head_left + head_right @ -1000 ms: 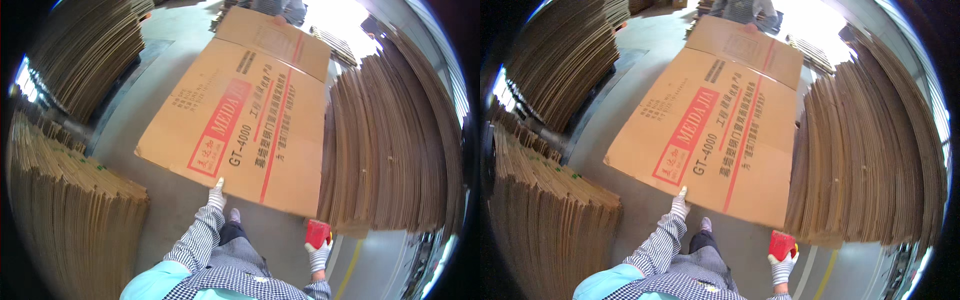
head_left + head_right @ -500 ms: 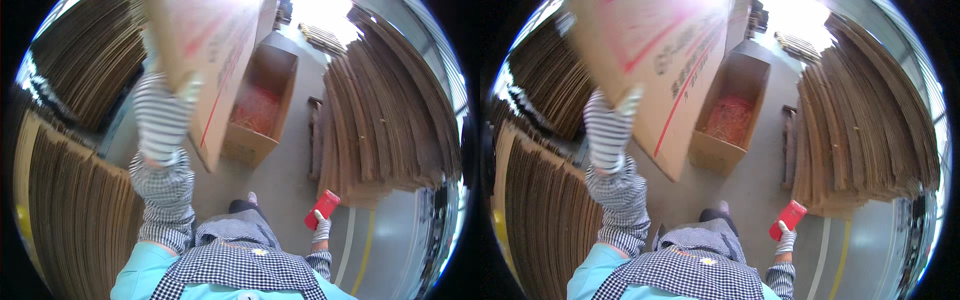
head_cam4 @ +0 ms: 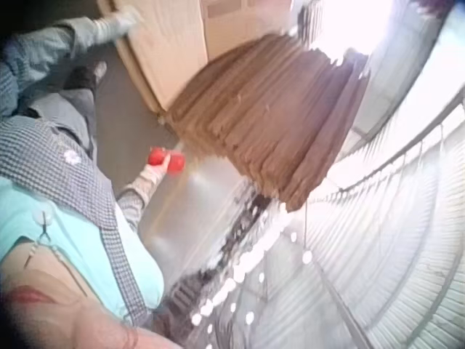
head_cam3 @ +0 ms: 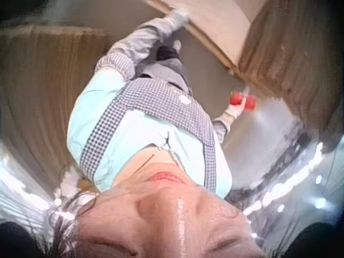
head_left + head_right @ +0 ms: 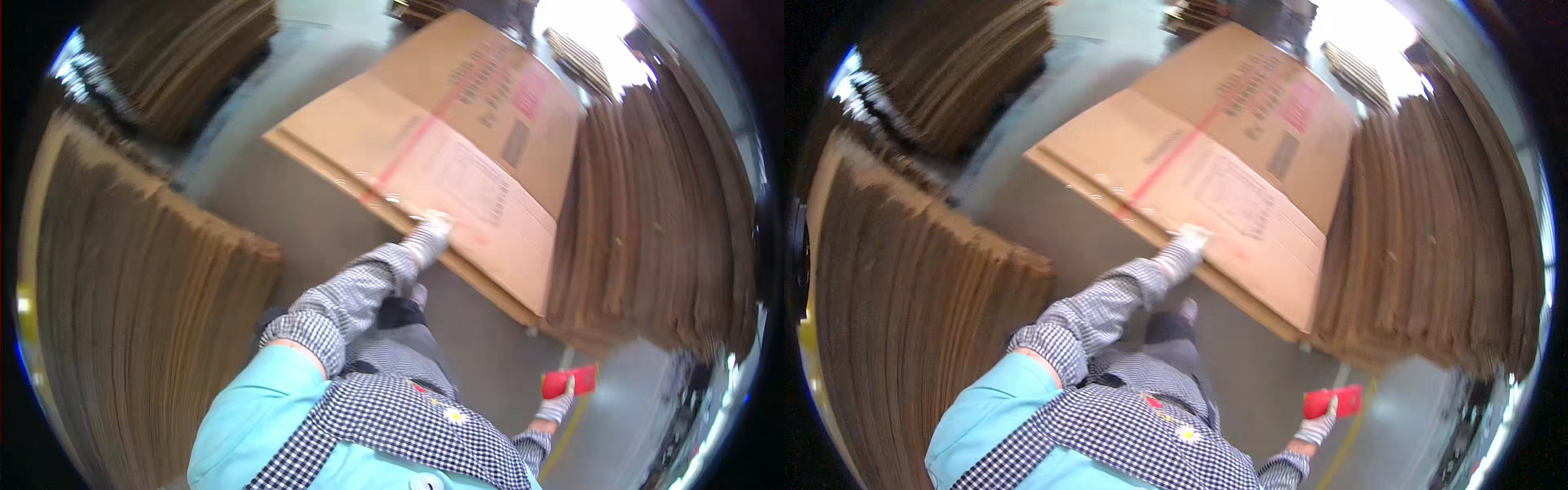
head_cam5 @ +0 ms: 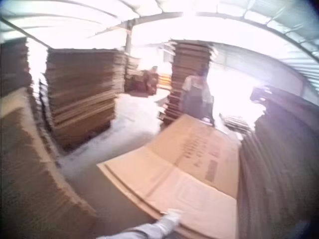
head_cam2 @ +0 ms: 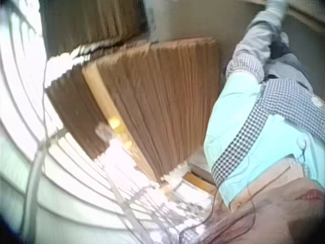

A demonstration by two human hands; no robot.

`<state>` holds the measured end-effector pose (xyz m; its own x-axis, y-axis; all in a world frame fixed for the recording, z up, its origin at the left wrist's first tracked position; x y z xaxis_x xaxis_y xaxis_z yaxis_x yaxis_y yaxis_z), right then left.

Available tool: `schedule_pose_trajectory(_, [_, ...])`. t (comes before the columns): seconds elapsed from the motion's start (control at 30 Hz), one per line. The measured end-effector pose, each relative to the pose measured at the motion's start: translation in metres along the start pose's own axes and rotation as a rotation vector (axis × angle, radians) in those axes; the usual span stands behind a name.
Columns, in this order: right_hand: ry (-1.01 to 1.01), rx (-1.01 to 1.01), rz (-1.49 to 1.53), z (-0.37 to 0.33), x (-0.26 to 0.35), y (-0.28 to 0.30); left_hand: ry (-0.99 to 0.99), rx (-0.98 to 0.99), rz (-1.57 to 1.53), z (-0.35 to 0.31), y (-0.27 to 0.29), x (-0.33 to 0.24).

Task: Using a tape dispenser to seal flattened cardboard boxes in a factory setting.

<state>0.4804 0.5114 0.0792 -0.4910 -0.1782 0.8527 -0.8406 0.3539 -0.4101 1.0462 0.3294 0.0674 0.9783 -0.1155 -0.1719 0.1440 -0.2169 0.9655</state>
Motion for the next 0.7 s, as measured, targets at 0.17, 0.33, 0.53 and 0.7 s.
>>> schedule_pose_trajectory(0.17, [-0.004,-0.024,-0.149,-0.026,0.047,-0.058,-0.210,-0.139,0.325,0.011,-0.054,-0.013])
schedule_pose_trajectory(0.33, [-0.193,-0.059,-0.233,-0.019,0.062,-0.101,-0.127,0.393,0.007,0.000,-0.018,-0.016])
schedule_pose_trajectory(0.53, [-0.479,-0.016,-0.026,0.082,0.033,-0.132,-0.383,0.194,-0.136,0.027,-0.093,-0.138])
schedule_pose_trajectory(0.7, [-0.607,0.028,0.016,0.134,0.031,-0.201,-0.695,0.294,-0.091,0.090,-0.130,-0.240])
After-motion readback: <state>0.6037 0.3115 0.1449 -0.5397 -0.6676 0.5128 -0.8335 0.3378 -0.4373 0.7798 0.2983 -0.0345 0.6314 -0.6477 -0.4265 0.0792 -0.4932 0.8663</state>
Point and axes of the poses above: each hand's wrist, its own z-axis towards the middle knuckle, its own y-axis out of the back of the hand, x = y × z, the point moved 5 cm from there along z, towards the middle knuckle, and after that the axes turned 14 degrees about x, right-handed, at the moved point
